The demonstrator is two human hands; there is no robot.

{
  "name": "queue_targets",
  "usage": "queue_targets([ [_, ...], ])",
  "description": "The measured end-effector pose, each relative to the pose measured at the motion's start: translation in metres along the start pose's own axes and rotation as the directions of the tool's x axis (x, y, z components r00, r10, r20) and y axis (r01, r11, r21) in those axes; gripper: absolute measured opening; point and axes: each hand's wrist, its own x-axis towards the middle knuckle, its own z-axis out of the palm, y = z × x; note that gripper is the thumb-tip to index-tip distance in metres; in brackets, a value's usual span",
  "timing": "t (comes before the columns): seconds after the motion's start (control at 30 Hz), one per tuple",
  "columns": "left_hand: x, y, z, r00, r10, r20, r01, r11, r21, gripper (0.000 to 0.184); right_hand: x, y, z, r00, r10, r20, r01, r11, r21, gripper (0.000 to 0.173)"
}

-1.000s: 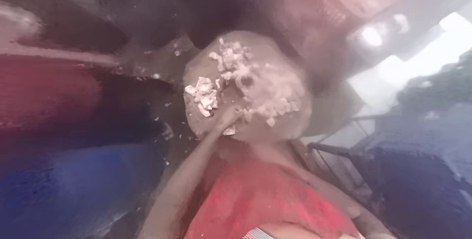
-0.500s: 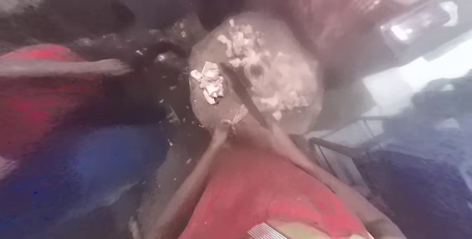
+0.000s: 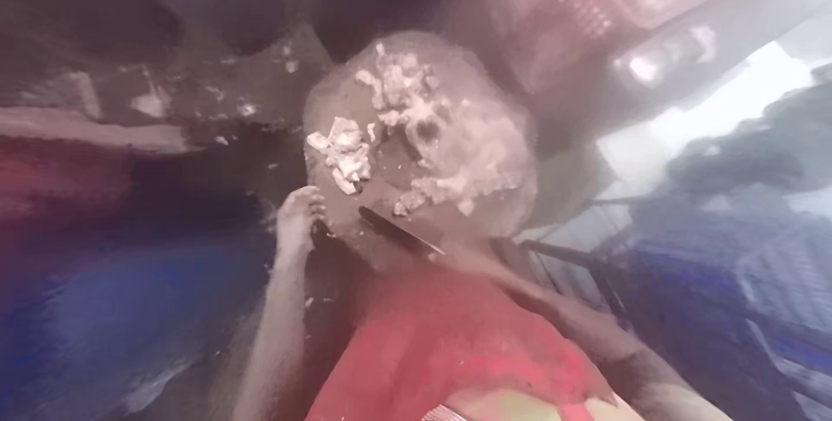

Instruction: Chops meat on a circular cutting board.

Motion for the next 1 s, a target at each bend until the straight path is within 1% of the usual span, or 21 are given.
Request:
queue_targets([
  [0.07,0.011,0.024,0.027,0.992,0.063,0.109,-0.057,0.997,-0.061,0.034,-0.006,0.015,-0.005,0.996,0.053,-0.065,-0.039,0.980,0.196,0.056],
  [0.13,0.021,0.046,0.057,0.977,0.067,0.204,-0.050,0.995,-0.085,0.035,-0.022,0.029,-0.012,0.974,0.153,-0.167,-0.082,0.924,0.373,0.053],
  [0.2,0.035,0.067,0.097,0.967,0.072,0.245,-0.080,0.996,0.024,0.036,-0.040,0.045,-0.027,0.922,0.243,-0.302,-0.101,0.903,0.417,0.054],
  [0.23,0.044,0.076,0.119,0.955,0.113,0.273,-0.148,0.982,0.115,0.036,-0.045,0.052,-0.031,0.894,0.251,-0.370,-0.079,0.903,0.421,0.052],
  [0.27,0.056,0.083,0.139,0.941,0.165,0.296,-0.237,0.944,0.228,0.036,-0.048,0.056,-0.034,0.870,0.243,-0.429,-0.067,0.920,0.387,0.051],
  [0.3,0.078,0.084,0.160,0.918,0.232,0.322,-0.341,0.876,0.341,0.035,-0.052,0.056,-0.039,0.849,0.223,-0.479,-0.074,0.948,0.311,0.051],
  [0.33,0.099,0.083,0.178,0.900,0.256,0.353,-0.405,0.791,0.458,0.036,-0.057,0.053,-0.043,0.847,0.200,-0.493,-0.100,0.970,0.221,0.053],
  [0.4,0.132,0.078,0.208,0.879,0.199,0.433,-0.458,0.602,0.654,0.041,-0.068,0.051,-0.048,0.886,0.140,-0.442,-0.132,0.990,0.049,0.058],
  [0.47,0.150,0.073,0.228,0.867,0.081,0.492,-0.479,0.407,0.778,0.041,-0.075,0.061,-0.048,0.938,0.074,-0.337,-0.102,0.993,-0.064,0.057],
  [0.5,0.148,0.078,0.235,0.865,0.005,0.502,-0.468,0.369,0.803,0.042,-0.075,0.066,-0.051,0.962,0.059,-0.265,-0.093,0.989,-0.118,0.057],
  [0.53,0.143,0.083,0.238,0.871,-0.061,0.487,-0.425,0.402,0.811,0.043,-0.074,0.068,-0.053,0.979,0.061,-0.194,-0.093,0.982,-0.162,0.055],
  [0.6,0.118,0.103,0.238,0.892,-0.151,0.427,-0.255,0.612,0.748,0.042,-0.068,0.066,-0.055,0.990,0.049,-0.132,-0.079,0.970,-0.231,0.045],
  [0.63,0.100,0.111,0.236,0.899,-0.151,0.411,-0.172,0.742,0.649,0.038,-0.065,0.060,-0.059,0.994,0.042,-0.105,-0.064,0.975,-0.214,0.044],
  [0.67,0.078,0.118,0.231,0.898,-0.157,0.411,-0.106,0.830,0.548,0.036,-0.064,0.053,-0.061,0.997,0.036,-0.070,-0.047,0.986,-0.162,0.045],
  [0.7,0.058,0.124,0.226,0.902,-0.139,0.409,-0.090,0.865,0.493,0.036,-0.063,0.048,-0.066,0.998,0.027,-0.048,-0.031,0.995,-0.091,0.044],
  [0.77,0.030,0.129,0.206,0.922,0.012,0.386,-0.228,0.825,0.518,0.035,-0.048,0.052,-0.074,0.997,0.007,-0.082,-0.007,1.000,0.004,0.049],
  [0.83,0.011,0.128,0.177,0.909,0.198,0.366,-0.377,0.764,0.523,0.034,-0.041,0.053,-0.096,0.983,0.038,-0.178,-0.029,0.998,0.053,0.051],
  [0.87,-0.002,0.126,0.161,0.906,0.239,0.350,-0.397,0.768,0.503,0.034,-0.039,0.055,-0.105,0.970,0.058,-0.235,-0.039,0.996,0.085,0.051],
  [0.9,-0.017,0.124,0.146,0.915,0.232,0.330,-0.374,0.795,0.478,0.035,-0.039,0.057,-0.112,0.957,0.071,-0.281,-0.039,0.992,0.120,0.050],
  [0.97,-0.045,0.122,0.119,0.941,0.147,0.304,-0.270,0.868,0.418,0.033,-0.033,0.060,-0.118,0.929,0.060,-0.366,-0.006,0.989,0.147,0.047],
  [1.0,-0.052,0.121,0.106,0.940,0.103,0.326,-0.237,0.885,0.402,0.031,-0.030,0.060,-0.116,0.916,0.062,-0.397,-0.010,0.991,0.131,0.048],
])
